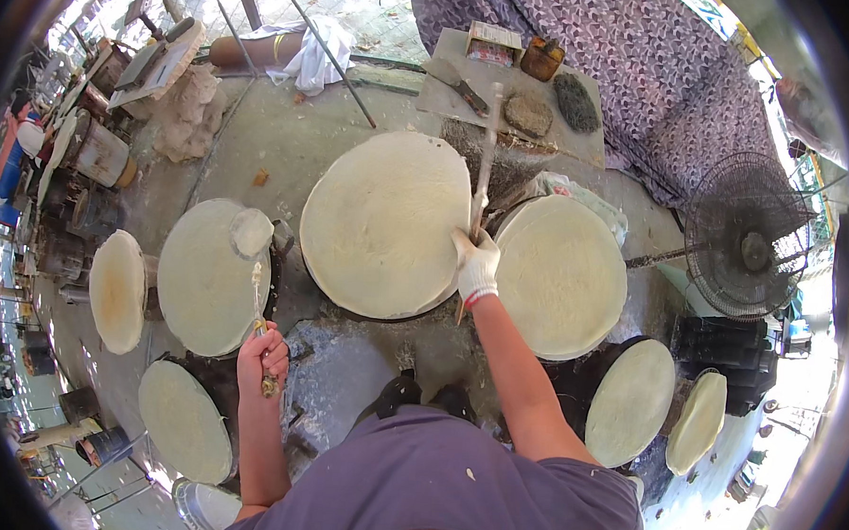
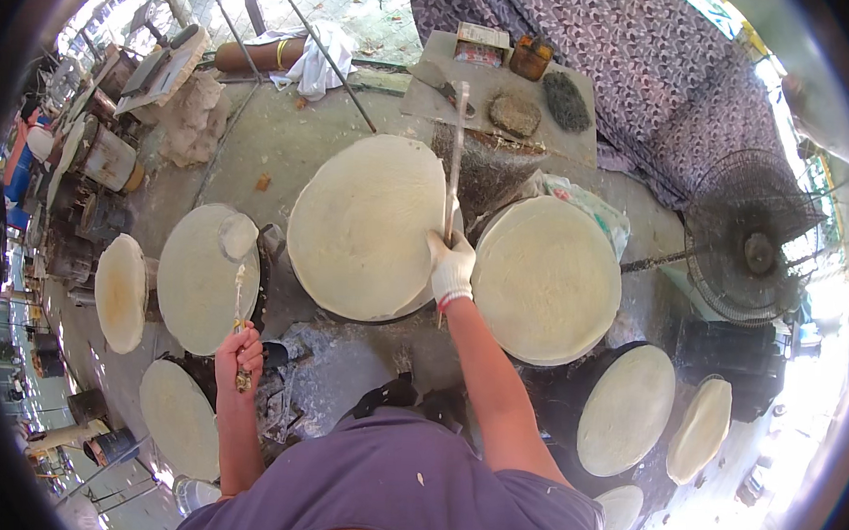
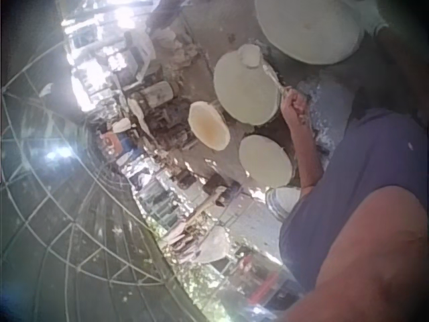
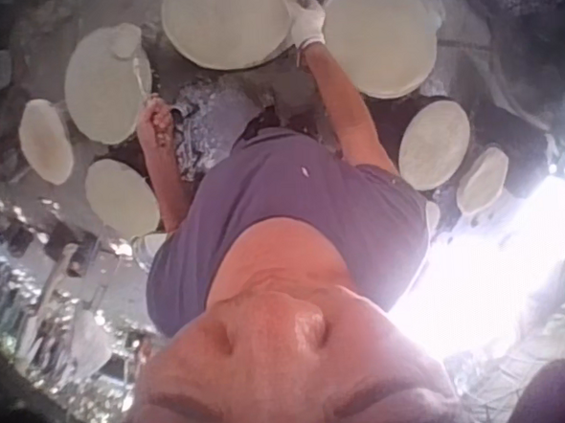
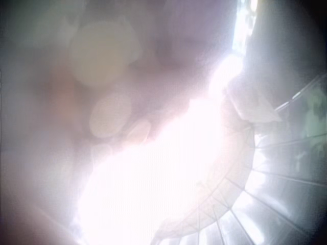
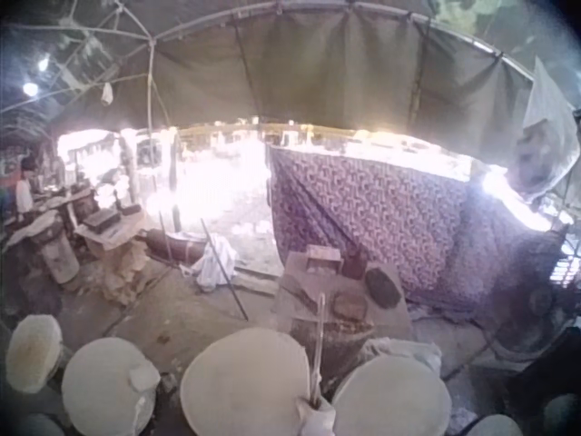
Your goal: The person scoops batter from a large metal bowl and pours it onto several hot, round griddles. They use a wooden stick to spread the batter into thin, circular crepes and then lift the cooked crepes off the griddles with a spatula.
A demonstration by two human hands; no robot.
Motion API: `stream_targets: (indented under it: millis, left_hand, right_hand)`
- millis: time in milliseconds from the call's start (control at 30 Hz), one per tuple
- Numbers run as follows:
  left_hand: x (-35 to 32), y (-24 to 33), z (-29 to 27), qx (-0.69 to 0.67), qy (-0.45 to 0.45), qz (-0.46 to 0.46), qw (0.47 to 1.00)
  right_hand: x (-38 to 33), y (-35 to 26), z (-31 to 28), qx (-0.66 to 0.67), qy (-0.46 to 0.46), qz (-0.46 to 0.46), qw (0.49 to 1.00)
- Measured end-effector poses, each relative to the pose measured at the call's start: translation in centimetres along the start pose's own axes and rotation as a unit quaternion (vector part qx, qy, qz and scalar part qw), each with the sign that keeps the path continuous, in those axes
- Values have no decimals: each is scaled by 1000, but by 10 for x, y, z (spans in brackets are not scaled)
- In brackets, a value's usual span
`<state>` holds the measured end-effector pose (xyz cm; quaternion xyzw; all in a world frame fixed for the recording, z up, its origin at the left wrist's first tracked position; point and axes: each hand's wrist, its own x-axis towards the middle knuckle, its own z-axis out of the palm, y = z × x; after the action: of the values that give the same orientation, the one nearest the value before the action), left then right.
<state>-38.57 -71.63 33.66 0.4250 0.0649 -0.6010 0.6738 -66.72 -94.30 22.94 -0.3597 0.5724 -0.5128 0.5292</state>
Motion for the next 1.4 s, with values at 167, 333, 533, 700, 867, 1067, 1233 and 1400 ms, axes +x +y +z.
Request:
stream_targets:
  millis: [167,333,533,700,867,1067,1233,1400]
  left_hand:
    - [5,-8,20,13,-19,-12,1000]
    - [31,-21,17,2,-74,-84,994]
    - [52,-58,70,49,-94,-189,976]
    - [58,-91,105,107,-144,-233,956]
    - [51,-113,125,158,-158,-238,945]
    - [47,-131,126,179,-153,-253,938]
    - [41,-139,118,176,-159,-248,939]
    - [15,-168,118,183,-146,-231,944]
  right_hand:
    - [0,17,-51,126,101,90,983]
    - [14,56,-120,-30,168,46,984]
    - [-23,13,-281,80,312,52,945]
    - [-25,16,-358,-222,365,98,899]
    - [-46,23,-347,-265,450,99,847]
    - [-27,10,-339,61,367,150,916]
    - [-34,-56,-320,236,310,64,919]
    - [-71,-72,-363,226,285,35,931]
